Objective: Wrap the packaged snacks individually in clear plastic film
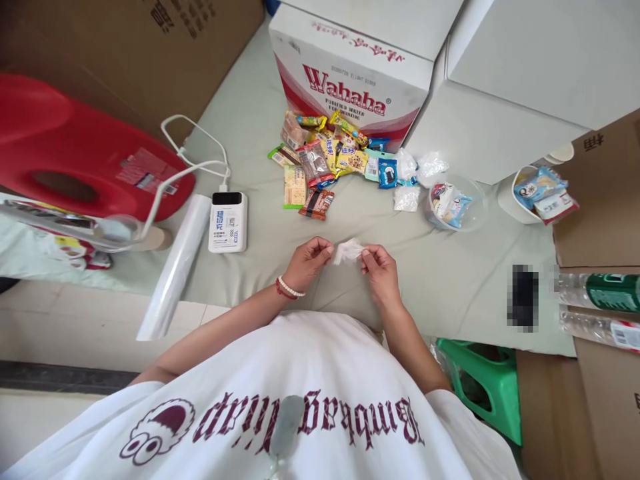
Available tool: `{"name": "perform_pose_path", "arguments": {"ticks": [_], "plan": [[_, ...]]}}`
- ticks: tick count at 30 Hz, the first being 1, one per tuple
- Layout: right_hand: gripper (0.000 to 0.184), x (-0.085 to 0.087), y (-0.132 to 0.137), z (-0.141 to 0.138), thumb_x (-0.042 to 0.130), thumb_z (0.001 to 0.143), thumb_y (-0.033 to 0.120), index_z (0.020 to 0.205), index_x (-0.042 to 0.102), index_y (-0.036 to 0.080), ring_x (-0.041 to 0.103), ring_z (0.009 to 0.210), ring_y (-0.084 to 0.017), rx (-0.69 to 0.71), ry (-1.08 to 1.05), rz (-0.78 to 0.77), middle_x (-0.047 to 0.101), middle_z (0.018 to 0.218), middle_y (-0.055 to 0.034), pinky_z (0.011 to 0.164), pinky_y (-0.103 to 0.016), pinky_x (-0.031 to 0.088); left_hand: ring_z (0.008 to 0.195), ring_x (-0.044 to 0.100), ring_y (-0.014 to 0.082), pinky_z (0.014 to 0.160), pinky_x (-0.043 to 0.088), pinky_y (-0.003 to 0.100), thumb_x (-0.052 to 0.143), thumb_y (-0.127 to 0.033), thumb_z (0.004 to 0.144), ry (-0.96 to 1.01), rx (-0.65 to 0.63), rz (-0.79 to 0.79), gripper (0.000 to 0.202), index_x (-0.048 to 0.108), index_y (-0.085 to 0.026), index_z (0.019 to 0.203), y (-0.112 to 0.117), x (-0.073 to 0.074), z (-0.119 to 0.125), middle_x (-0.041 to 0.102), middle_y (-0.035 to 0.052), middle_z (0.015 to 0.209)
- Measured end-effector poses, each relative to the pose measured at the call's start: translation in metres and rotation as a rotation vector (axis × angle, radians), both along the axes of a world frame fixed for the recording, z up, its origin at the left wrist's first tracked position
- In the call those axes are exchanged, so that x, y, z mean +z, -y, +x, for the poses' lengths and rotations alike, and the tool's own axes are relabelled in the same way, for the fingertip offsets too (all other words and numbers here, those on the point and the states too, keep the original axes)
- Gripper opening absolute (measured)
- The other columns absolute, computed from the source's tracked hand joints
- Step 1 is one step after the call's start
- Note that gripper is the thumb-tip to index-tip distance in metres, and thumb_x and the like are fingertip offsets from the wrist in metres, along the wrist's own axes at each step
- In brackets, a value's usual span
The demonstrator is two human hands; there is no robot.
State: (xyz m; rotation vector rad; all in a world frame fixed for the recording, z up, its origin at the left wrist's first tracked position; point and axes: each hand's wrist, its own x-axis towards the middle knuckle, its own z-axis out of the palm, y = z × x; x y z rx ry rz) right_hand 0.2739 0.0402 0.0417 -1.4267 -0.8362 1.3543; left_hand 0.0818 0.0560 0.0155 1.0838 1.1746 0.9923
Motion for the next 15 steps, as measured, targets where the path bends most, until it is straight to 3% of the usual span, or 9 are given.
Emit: {"name": "perform_pose_path", "arguments": {"ticks": [4,8,10,13,15], "plan": [[0.030,0.004,0.000,0.001,0.082,0.074,0.045,0.086,0.066,0.022,0.050,0.069,-0.010,-0.079,-0.079,0.043,0.058,0.078,0.0030,0.058,-0.021,0.046,0.073,0.055,0.0128,0.070,0.046,0.026,0.070,-0.050,0.087,0.007,0.006,0.017,0.032,0.059,-0.019,0.087,0.007,0.005,-0.008,0.059,-0.0012,0.078],[0.028,0.016,-0.001,-0.003,0.083,0.073,0.038,0.082,0.064,0.021,0.047,0.059,-0.008,0.021,-0.242,-0.053,0.054,0.069,0.0040,0.046,-0.017,0.037,0.107,0.062,0.0212,0.083,0.052,0.030,0.089,-0.046,0.067,-0.004,0.000,0.089,0.057,0.062,-0.021,0.111,0.008,0.013,-0.001,0.064,0.0087,0.120],[0.026,0.020,-0.002,0.000,0.082,0.071,0.034,0.080,0.063,0.020,0.044,0.052,-0.006,0.052,-0.343,-0.132,0.054,0.067,0.0043,0.039,-0.015,0.030,0.103,0.064,0.0220,0.084,0.052,0.031,0.087,-0.047,0.070,-0.024,-0.060,0.121,0.047,0.069,-0.019,0.104,0.002,0.015,-0.001,0.067,0.0087,0.112],[0.022,0.023,-0.004,0.012,0.078,0.066,0.027,0.078,0.061,0.019,0.034,0.042,-0.004,0.074,-0.499,-0.274,0.050,0.058,0.0068,0.033,-0.013,0.020,0.081,0.063,0.0180,0.076,0.051,0.031,0.073,-0.050,0.084,-0.011,-0.157,0.129,0.033,0.073,-0.017,0.088,-0.015,0.019,-0.012,0.069,0.0053,0.086],[0.021,0.023,-0.005,0.021,0.074,0.062,0.024,0.078,0.061,0.019,0.030,0.039,-0.003,0.085,-0.577,-0.365,0.047,0.053,0.0083,0.031,-0.012,0.016,0.077,0.063,0.0172,0.076,0.051,0.030,0.072,-0.045,0.084,-0.074,-0.155,0.185,0.027,0.074,-0.018,0.088,-0.028,0.023,-0.023,0.070,0.0044,0.084]]}}
